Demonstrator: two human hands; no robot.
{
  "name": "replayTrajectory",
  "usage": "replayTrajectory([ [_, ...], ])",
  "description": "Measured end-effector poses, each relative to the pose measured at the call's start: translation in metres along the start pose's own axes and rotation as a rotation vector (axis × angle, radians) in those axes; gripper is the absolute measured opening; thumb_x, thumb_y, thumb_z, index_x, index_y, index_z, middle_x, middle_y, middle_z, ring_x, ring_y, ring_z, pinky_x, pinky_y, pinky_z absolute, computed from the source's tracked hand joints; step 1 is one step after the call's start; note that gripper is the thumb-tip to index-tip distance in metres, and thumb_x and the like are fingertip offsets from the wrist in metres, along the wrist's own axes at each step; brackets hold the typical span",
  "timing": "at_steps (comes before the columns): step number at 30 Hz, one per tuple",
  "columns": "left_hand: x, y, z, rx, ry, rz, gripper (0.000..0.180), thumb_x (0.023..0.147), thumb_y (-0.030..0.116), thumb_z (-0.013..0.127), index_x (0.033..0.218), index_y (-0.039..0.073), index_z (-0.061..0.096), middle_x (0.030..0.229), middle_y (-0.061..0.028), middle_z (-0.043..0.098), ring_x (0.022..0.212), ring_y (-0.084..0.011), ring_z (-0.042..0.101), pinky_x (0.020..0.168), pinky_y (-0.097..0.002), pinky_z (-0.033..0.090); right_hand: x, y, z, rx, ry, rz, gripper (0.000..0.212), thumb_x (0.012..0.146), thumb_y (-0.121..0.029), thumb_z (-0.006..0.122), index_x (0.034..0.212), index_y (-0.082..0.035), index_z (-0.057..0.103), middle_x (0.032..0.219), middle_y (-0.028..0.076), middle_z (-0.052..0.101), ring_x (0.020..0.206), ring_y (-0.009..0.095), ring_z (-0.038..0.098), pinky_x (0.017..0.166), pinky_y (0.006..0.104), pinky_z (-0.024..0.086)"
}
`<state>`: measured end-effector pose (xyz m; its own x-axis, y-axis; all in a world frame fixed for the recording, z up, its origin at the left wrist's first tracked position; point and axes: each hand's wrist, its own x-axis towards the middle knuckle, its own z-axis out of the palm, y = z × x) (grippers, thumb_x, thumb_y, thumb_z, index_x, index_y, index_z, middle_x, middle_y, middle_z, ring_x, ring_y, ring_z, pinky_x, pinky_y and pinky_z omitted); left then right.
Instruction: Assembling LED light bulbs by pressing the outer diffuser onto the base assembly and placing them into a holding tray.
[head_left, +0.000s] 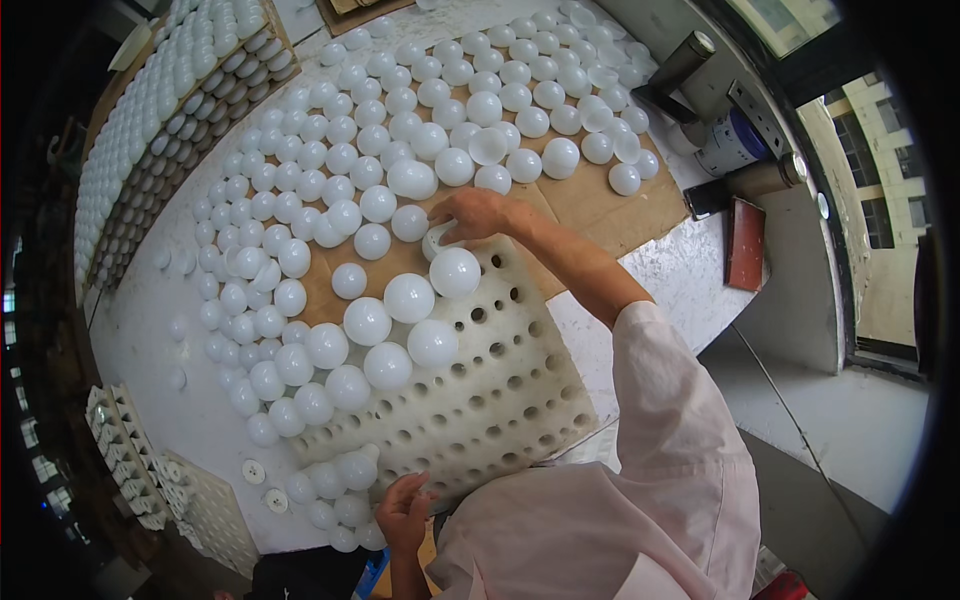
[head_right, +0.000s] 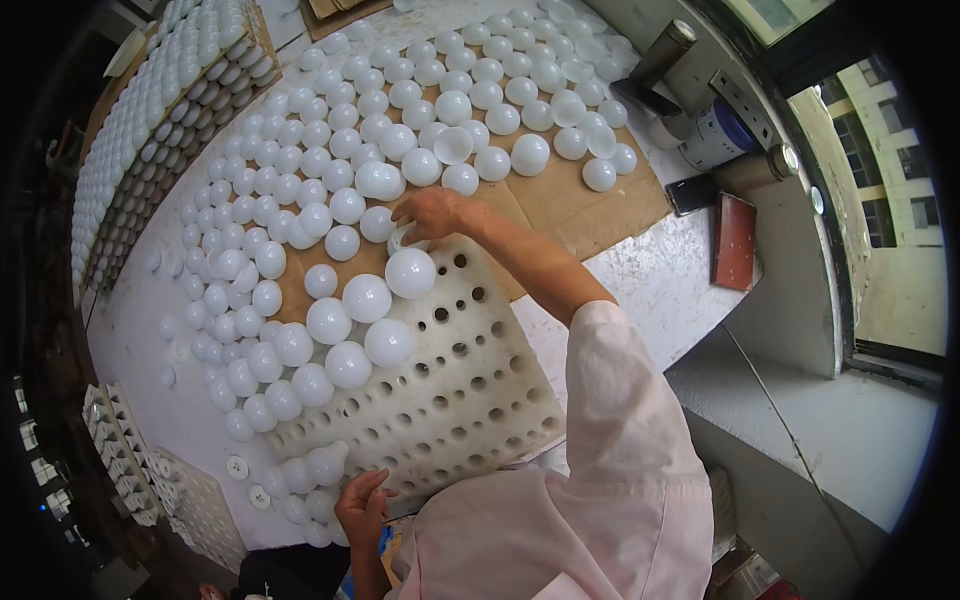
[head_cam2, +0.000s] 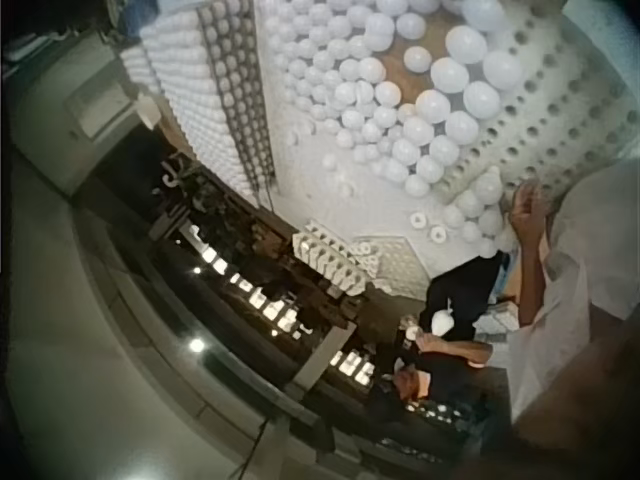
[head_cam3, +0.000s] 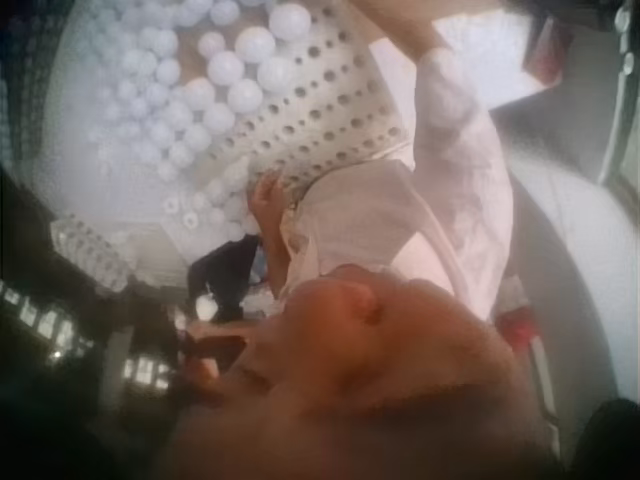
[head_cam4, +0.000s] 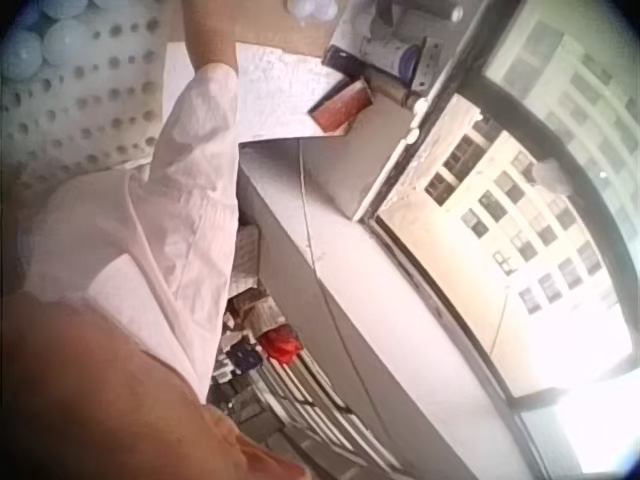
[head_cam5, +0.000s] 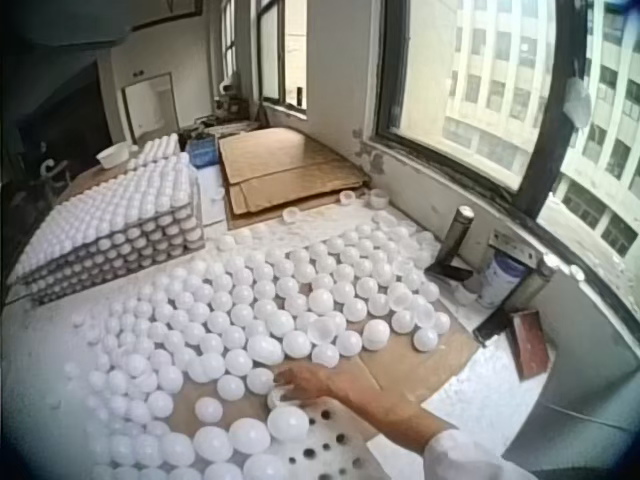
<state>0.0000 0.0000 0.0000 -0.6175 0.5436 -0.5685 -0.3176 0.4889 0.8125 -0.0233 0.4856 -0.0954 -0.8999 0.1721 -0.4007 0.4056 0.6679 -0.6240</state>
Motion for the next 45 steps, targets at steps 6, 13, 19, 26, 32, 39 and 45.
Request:
replayTrajectory([
  [6,0.007,0.003,0.012,-0.042,0.087,-0.026,0.027,0.084,-0.003,0.054,0.111,-0.006,0.055,0.102,-0.0208,0.067,0.075,-0.0200,0.068,0.049,-0.0209,0.046,-0.024,0.019,-0.006,-0.102,0.014,-0.090,0.071,0.071,-0.026,0.069,0.137,-0.020,0.044,0.121,0.014,0.057,0.114,0.032,0.053,0.098,0.0392,0.043],
  [13,0.000,-0.001,0.010,-0.032,0.067,0.053,0.025,0.084,-0.005,0.054,0.109,-0.007,0.056,0.101,-0.0187,0.067,0.075,-0.0193,0.068,0.050,-0.0212,0.047,-0.039,0.014,-0.004,-0.103,-0.034,-0.018,0.078,0.067,-0.022,0.065,0.141,-0.018,0.040,0.121,0.015,0.056,0.113,0.032,0.053,0.097,0.0404,0.043],
  [19,-0.011,-0.014,0.006,-0.025,0.106,0.054,0.024,0.084,-0.003,0.054,0.108,-0.007,0.055,0.101,-0.0202,0.067,0.074,-0.0191,0.068,0.047,-0.0202,0.045,-0.107,0.029,0.022,1.132,0.311,-0.174,0.090,0.069,-0.026,0.059,0.149,-0.013,0.021,0.134,0.013,0.042,0.117,0.026,0.047,0.096,0.0380,0.042],
  [26,-0.007,-0.016,0.016,0.021,0.033,0.077,0.024,0.085,-0.003,0.054,0.108,-0.006,0.055,0.102,-0.0193,0.067,0.075,-0.0176,0.069,0.048,-0.0193,0.045,-0.101,0.009,0.074,1.024,0.738,-0.275,0.087,0.064,0.004,0.071,0.134,-0.012,0.022,0.128,0.012,0.040,0.122,0.023,0.042,0.105,0.0391,0.035],
  [32,-0.011,-0.007,0.021,0.060,0.046,0.063,0.023,0.085,-0.003,0.054,0.108,-0.006,0.056,0.101,-0.0180,0.068,0.074,-0.0170,0.068,0.047,-0.0192,0.044,-0.090,0.024,0.091,0.542,0.886,-0.204,0.084,0.064,0.004,0.071,0.133,-0.012,0.026,0.126,0.016,0.037,0.121,0.030,0.040,0.102,0.0394,0.036],
  [39,-0.017,-0.022,0.017,0.047,0.090,0.009,0.025,0.083,-0.003,0.055,0.108,-0.008,0.056,0.099,-0.0162,0.068,0.075,-0.0182,0.067,0.054,-0.0232,0.053,-0.123,0.012,0.107,0.390,0.924,-0.309,0.094,0.068,-0.004,0.071,0.143,-0.009,0.015,0.132,0.022,0.033,0.126,0.035,0.035,0.105,0.0427,0.032],
  [45,-0.008,-0.033,0.024,0.066,0.076,0.022,0.023,0.083,-0.005,0.055,0.106,-0.009,0.057,0.100,-0.0171,0.066,0.082,-0.0197,0.066,0.072,-0.0312,0.057,-0.140,0.020,0.153,0.828,0.739,0.017,0.091,0.075,-0.014,0.068,0.147,-0.005,0.013,0.140,0.023,0.030,0.131,0.034,0.031,0.109,0.0406,0.026],
])
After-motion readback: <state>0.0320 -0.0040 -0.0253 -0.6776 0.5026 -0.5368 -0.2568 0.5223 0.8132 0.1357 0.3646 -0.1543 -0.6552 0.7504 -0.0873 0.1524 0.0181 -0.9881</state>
